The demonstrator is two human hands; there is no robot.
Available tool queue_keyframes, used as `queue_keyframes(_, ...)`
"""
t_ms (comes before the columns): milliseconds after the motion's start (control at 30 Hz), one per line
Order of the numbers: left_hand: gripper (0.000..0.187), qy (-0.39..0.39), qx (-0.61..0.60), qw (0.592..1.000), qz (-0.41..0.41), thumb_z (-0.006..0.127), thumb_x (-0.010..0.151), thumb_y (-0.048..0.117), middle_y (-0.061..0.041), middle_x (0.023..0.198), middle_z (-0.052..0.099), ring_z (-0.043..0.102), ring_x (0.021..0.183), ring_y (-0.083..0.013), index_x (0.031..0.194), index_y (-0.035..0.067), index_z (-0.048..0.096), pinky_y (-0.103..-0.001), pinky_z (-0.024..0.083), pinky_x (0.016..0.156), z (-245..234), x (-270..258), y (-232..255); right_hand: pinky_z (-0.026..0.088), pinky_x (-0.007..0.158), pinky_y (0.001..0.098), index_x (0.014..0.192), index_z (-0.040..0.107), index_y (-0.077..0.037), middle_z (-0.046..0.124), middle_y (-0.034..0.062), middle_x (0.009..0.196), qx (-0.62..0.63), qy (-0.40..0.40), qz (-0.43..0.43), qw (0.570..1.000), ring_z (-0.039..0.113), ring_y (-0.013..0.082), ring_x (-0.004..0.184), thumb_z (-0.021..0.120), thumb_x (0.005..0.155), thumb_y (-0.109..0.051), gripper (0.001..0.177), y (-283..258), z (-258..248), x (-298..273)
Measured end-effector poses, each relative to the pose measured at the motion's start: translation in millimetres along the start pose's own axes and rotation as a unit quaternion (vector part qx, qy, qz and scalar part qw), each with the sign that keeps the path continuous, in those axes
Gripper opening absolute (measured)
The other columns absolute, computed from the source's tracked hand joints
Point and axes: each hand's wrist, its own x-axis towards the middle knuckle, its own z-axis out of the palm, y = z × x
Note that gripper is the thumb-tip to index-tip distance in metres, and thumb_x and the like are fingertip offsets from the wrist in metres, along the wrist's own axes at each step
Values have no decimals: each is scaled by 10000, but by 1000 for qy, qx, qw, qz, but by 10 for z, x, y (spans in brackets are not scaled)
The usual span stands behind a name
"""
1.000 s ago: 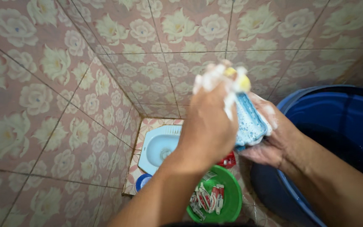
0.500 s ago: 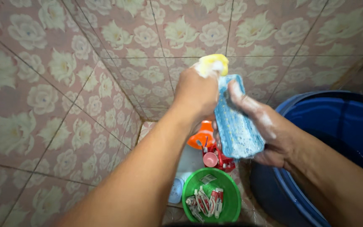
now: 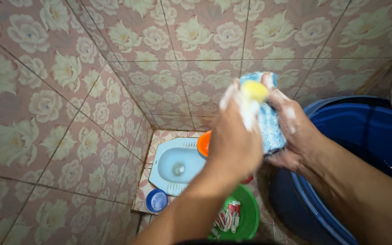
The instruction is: The person scrubs several small items, including a blue plastic tray and multiple toothpaste tubes, using a yellow sponge and soapy water. They rinse the items in a large blue bucket and place them into a green basin.
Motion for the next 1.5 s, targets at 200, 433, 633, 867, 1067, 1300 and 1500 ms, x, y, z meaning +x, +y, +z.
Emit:
queue_keyframes(200,275,20,47,977,-209,536,985,217,-208,1082,729,689,1053,-419,1179,50,636,-507,528,879,-64,629,-243,581,794,515,1219,628,-90,742,131,997,100,-221,66,968,716,305,904,502,1069,-522,475,151,285,-190)
queue_keyframes(433,535,-38,9,998,-47,541,975,50,-296,1505,501,495,1406,-449,1505,-1,482,-471,399,1157,-98,-342,74,579,866,485,1129,621,-155,726,73,1005,4,44,1,999,716,251,908,448,962,-681,579,142,112,-67)
queue_keyframes(633,454,-7,38,996,-86,530,982,112,-281,1408,572,552,1311,-441,1421,-1,517,-474,439,1092,-99,34,-15,581,730,449,1215,650,-186,748,82,1036,-52,-7,78,996,714,248,865,427,913,-727,658,203,213,-202)
queue_keyframes(867,384,-62,75,991,88,490,1031,107,-289,1407,587,535,1350,-474,1391,40,606,-507,432,1162,-126,125,232,582,824,451,1254,625,-264,747,35,1134,-44,67,26,996,719,216,971,356,857,-762,691,127,157,-160)
queue_keyframes(1067,388,-180,41,974,134,507,1017,96,-271,1479,575,504,1430,-464,1388,9,578,-508,371,1236,-181,-311,260,588,924,519,1173,584,-132,674,85,1085,34,-67,-15,997,696,279,996,378,955,-932,854,39,-568,3)
queue_keyframes(1300,344,-115,129,982,81,523,1034,141,-239,1283,641,583,1244,-440,1334,-7,600,-510,473,1063,-24,345,69,543,884,510,1293,622,-251,726,39,1220,-44,38,78,995,688,241,1046,319,835,-829,798,76,83,-260)
queue_keyframes(1500,409,-129,78,984,93,595,903,148,-259,1296,609,572,1172,-457,1280,-12,603,-520,475,1009,73,147,293,548,936,561,1249,670,-212,740,85,1258,38,93,86,991,712,283,1102,395,940,-716,652,125,-234,-123)
